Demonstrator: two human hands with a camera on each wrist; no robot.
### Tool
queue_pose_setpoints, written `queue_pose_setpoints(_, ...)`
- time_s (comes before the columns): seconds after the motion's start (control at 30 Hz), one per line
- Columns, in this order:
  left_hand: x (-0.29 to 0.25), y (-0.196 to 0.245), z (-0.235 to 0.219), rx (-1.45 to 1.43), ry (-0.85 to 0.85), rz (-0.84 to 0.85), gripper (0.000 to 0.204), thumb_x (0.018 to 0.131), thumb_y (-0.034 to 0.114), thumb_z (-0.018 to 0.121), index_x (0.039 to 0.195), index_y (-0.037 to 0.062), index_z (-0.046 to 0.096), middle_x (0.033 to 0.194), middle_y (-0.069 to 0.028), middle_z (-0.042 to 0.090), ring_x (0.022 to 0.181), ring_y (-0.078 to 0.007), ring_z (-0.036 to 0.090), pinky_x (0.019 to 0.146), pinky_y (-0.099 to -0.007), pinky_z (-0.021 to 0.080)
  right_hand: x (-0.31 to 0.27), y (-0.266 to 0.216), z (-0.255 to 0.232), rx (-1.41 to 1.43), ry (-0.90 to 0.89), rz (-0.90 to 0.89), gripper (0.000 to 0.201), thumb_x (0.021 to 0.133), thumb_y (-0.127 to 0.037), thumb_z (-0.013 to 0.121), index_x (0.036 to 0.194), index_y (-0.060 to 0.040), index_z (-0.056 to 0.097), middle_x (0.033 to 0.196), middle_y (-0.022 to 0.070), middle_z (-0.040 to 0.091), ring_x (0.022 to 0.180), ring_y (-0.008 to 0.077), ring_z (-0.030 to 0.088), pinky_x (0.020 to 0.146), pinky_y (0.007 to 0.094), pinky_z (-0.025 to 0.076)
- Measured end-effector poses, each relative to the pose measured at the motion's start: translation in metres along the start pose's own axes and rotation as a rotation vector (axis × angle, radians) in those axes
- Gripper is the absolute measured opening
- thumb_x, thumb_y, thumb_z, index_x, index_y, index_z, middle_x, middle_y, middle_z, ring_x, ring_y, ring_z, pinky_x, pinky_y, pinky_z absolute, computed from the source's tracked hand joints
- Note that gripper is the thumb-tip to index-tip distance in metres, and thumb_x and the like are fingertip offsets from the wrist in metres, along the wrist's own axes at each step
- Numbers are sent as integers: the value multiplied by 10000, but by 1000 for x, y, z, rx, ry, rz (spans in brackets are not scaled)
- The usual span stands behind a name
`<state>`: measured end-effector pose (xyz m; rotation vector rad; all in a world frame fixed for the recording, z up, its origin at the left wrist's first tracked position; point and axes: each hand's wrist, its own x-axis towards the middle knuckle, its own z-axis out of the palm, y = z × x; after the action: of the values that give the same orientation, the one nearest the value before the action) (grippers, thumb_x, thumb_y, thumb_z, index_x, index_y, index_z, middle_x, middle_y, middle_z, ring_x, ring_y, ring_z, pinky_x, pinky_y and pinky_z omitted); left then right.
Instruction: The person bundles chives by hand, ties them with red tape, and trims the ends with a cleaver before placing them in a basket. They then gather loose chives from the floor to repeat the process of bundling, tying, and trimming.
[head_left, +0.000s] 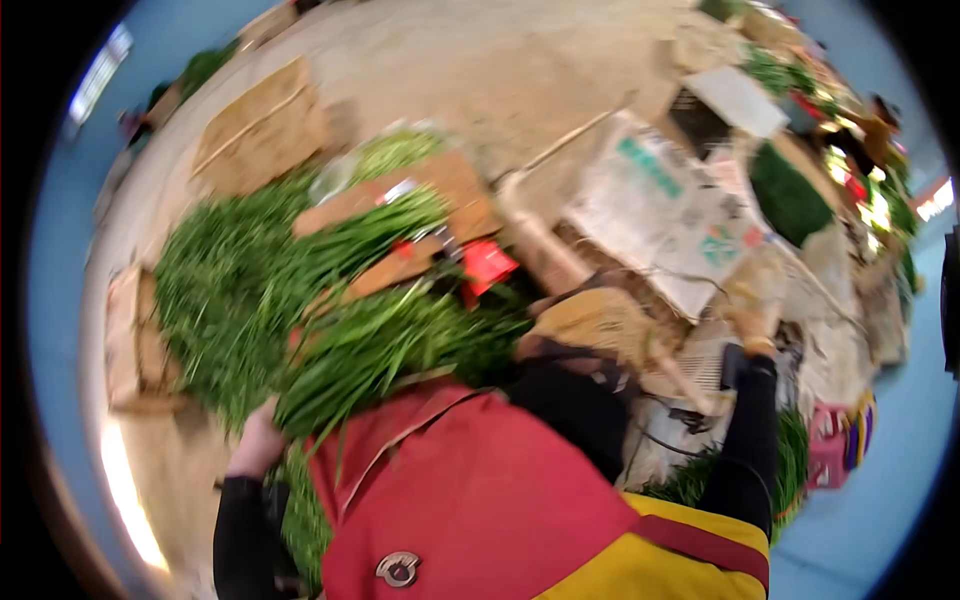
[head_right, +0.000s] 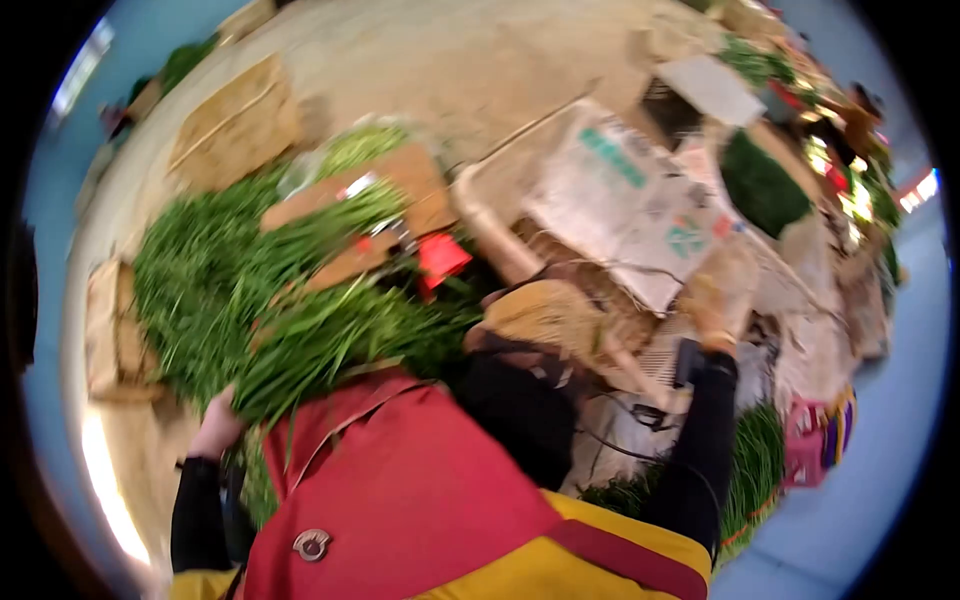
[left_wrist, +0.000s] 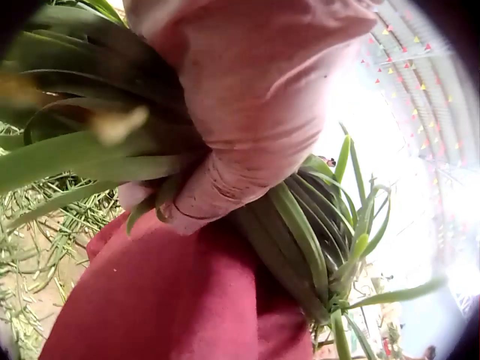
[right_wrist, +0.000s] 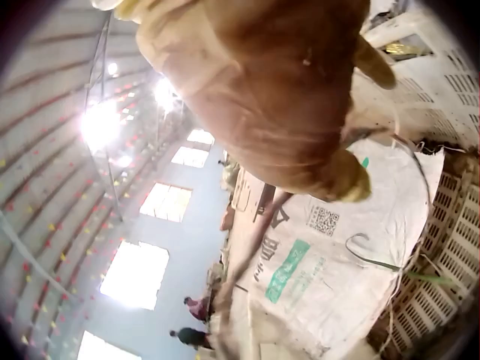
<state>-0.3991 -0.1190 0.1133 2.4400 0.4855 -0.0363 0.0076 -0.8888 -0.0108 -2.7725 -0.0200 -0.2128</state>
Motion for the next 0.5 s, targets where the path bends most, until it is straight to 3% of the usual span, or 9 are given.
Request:
queue_pose_setpoints(0.03,-3,-6,-2,-21,-75,-205,414,789,157,742,1168,49,618,1015,-175,691,933,-270,673,809,-365,516,0,28,-1,-79,27,-33,540,701,-159,726,1219,-49,620,1277,155,582,1169,273,554,1016,376,433)
queue_pose_setpoints(0.07,-1,3,-6,-40,-109,-222,411,784,117,721,1174,49,613,1033,-181,683,943,-297,670,810,-363,517,-6,9,-16,14,-41,179,531,743,-111,685,1259,-25,597,1229,145,621,1117,228,592,986,330,456)
queue_pose_setpoints(0.1,2,-20,-8,162,-29,38,403,780,64,679,1177,56,610,1034,-187,677,906,-327,672,779,-367,524,-1,39,5,384,38,133,479,785,-52,636,1262,-12,595,1168,129,654,1063,196,619,943,287,472)
queue_pose_setpoints(0.13,12,-1,-23,246,-6,119,346,770,44,653,1114,69,625,972,-185,680,835,-352,672,739,-382,529,-5,8,-5,483,11,173,405,833,-51,609,1231,18,590,1210,124,636,1075,201,612,942,301,460)
queue_pose_setpoints(0.2,38,56,-61,460,-135,-24,157,791,64,646,941,78,602,805,-179,659,778,-359,658,696,-400,521,-8,-82,-39,476,-1,24,328,859,-60,599,1177,12,628,1144,119,670,1034,188,628,907,303,473)
queue_pose_setpoints(0.3,69,124,-90,835,-160,262,126,767,93,623,891,95,600,725,-158,643,719,-371,652,650,-447,518,-2,-188,-48,537,-7,-251,272,863,-59,598,1123,-17,665,1038,105,702,973,172,643,869,293,482)
queue_pose_setpoints(0.33,78,138,-95,807,-160,322,106,754,70,650,836,77,584,699,-134,617,698,-357,647,637,-430,517,-4,-220,-44,604,1,-363,261,863,-57,599,1111,-28,675,1014,102,706,954,166,646,855,290,486)
queue_pose_setpoints(0.47,80,231,-106,1099,-138,418,136,721,33,626,844,83,598,701,-136,617,718,-361,640,628,-431,505,-38,-333,-40,790,-340,-588,299,878,-70,607,1172,-32,645,1068,105,685,913,157,638,823,297,500)
queue_pose_setpoints(0.5,87,231,-110,969,-132,508,156,714,18,614,855,84,602,689,-139,613,717,-353,643,633,-429,506,-50,-356,-52,894,-521,-455,305,889,-87,610,1187,-28,634,1083,114,676,922,147,628,827,293,498)
